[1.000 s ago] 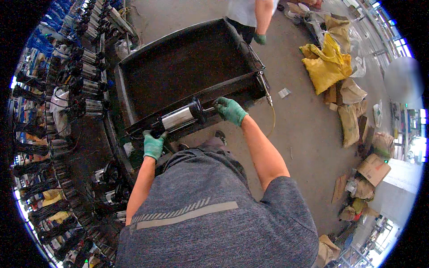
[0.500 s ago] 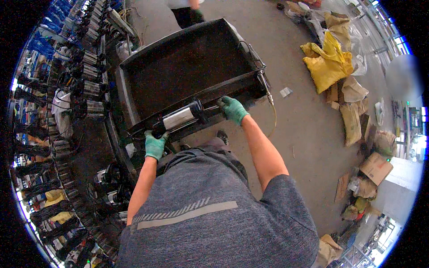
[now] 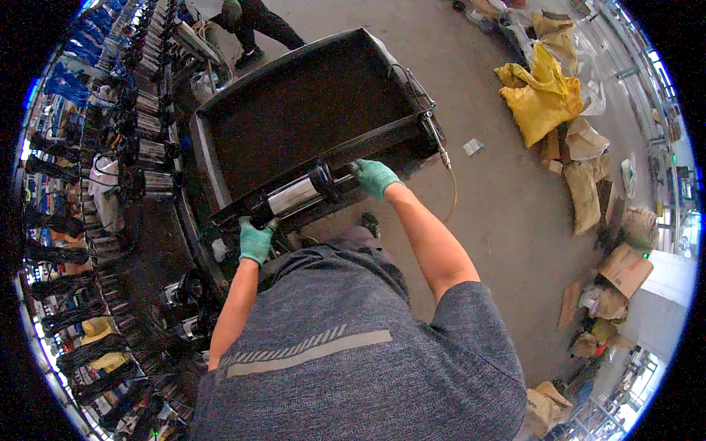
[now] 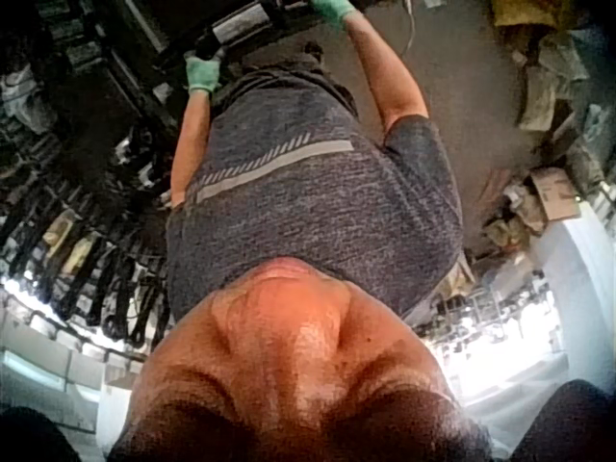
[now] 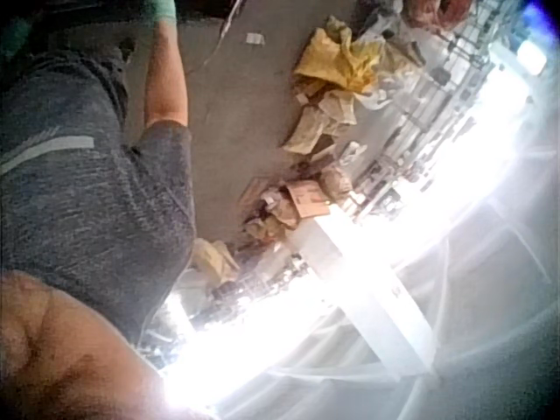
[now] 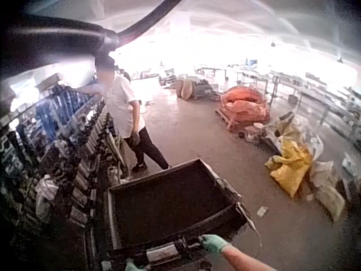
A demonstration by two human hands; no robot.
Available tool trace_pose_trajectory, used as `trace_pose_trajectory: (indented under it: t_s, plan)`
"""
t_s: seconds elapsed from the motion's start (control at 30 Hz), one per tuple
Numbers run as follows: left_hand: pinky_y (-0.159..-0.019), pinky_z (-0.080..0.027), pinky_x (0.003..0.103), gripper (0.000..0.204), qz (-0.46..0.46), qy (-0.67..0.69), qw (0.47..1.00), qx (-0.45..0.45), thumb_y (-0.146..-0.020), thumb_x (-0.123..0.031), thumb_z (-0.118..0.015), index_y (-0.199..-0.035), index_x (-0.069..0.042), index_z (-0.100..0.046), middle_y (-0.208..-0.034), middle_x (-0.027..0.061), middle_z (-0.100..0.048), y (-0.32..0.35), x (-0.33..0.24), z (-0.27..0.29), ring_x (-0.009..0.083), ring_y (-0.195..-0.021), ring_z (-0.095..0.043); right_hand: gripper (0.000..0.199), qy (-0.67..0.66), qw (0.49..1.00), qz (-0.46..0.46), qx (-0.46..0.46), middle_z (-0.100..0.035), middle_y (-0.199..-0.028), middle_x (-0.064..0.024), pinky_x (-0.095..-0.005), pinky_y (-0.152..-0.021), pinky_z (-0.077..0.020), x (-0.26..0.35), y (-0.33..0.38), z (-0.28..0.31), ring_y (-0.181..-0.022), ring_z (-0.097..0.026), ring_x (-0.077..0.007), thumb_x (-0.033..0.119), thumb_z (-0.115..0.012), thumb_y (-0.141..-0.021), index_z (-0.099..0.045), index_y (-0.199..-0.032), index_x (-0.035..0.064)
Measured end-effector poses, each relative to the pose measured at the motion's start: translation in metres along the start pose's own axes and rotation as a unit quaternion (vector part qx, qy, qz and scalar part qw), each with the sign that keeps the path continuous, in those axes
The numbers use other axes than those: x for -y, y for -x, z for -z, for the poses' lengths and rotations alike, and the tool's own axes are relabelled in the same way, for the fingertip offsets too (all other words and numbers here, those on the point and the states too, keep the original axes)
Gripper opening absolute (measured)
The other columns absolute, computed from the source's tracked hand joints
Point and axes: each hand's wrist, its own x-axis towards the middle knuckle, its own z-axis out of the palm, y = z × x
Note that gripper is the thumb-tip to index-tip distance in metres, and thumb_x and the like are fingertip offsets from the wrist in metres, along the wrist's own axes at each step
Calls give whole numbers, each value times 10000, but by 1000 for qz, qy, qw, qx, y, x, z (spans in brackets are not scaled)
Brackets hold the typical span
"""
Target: The person repeatedly picks up a cylindrical metal component from a metal tray, manipulates it with both hands, and places it onto a rack of similar components. The person then retrieves another component from the tray and repeats the process.
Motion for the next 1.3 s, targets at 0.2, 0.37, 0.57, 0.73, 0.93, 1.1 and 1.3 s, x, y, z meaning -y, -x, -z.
trace_pose_trajectory:
  t_s: [0.2,0.37,0.57,0.73,0.93,1.1,1.3]
  plan:
    - [-917,-533,419,760,29,-4,999,18,-788,-356,-914,-1295,34,-506,-1154,194,-715,12,-37,12,335,-1033,-687,282,-372,900,-226,31,-644,-836,-6,-318,-563,-473,21,6,7,-700,-614,-131,333,-544,-1083,-671,-1199,110]
    - [-925,-531,414,701,56,0,998,17,-806,-335,-899,-1276,27,-526,-1141,189,-720,12,-28,11,331,-1031,-688,330,-537,779,-270,177,-699,-916,-28,-297,-657,-574,45,20,66,-751,-673,-153,360,-632,-1046,-651,-1183,60]
    - [-933,-529,410,710,6,15,1000,24,-814,-356,-890,-1281,30,-521,-1143,190,-718,5,-16,7,332,-1038,-689,378,-408,856,-265,175,-658,-779,-21,-295,-554,-490,37,13,58,-641,-616,-152,432,-576,-1066,-682,-1001,75]
    - [-937,-527,410,747,11,16,1000,25,-806,-387,-894,-1289,36,-512,-1148,195,-715,7,-18,8,336,-1038,-687,426,-483,826,-279,75,-523,-659,39,-270,-466,-345,54,9,40,-524,-445,-96,480,-502,-1089,-697,-962,123]
    - [-943,-527,411,778,14,-20,1000,18,-799,-400,-898,-1302,34,-494,-1164,202,-708,8,-21,8,341,-1046,-686,407,-570,752,-317,94,-494,-615,50,-274,-448,-337,46,16,42,-487,-421,-99,499,-512,-1080,-722,-1076,150]
    - [-942,-528,407,739,10,17,1000,13,-812,-378,-890,-1292,19,-493,-1146,195,-715,5,-3,4,339,-1041,-690,470,-267,893,-305,195,-596,-641,-39,-370,-488,-473,57,-8,52,-541,-584,-175,511,-528,-1066,-714,-1133,84]
    - [-929,-530,411,698,82,11,995,47,-822,-353,-886,-1267,20,-496,-1131,195,-718,8,-42,10,336,-1029,-696,353,-72,962,-195,175,-702,-894,-77,-411,-649,-571,-16,-19,-3,-808,-710,-194,347,-525,-1084,-633,-1267,65]
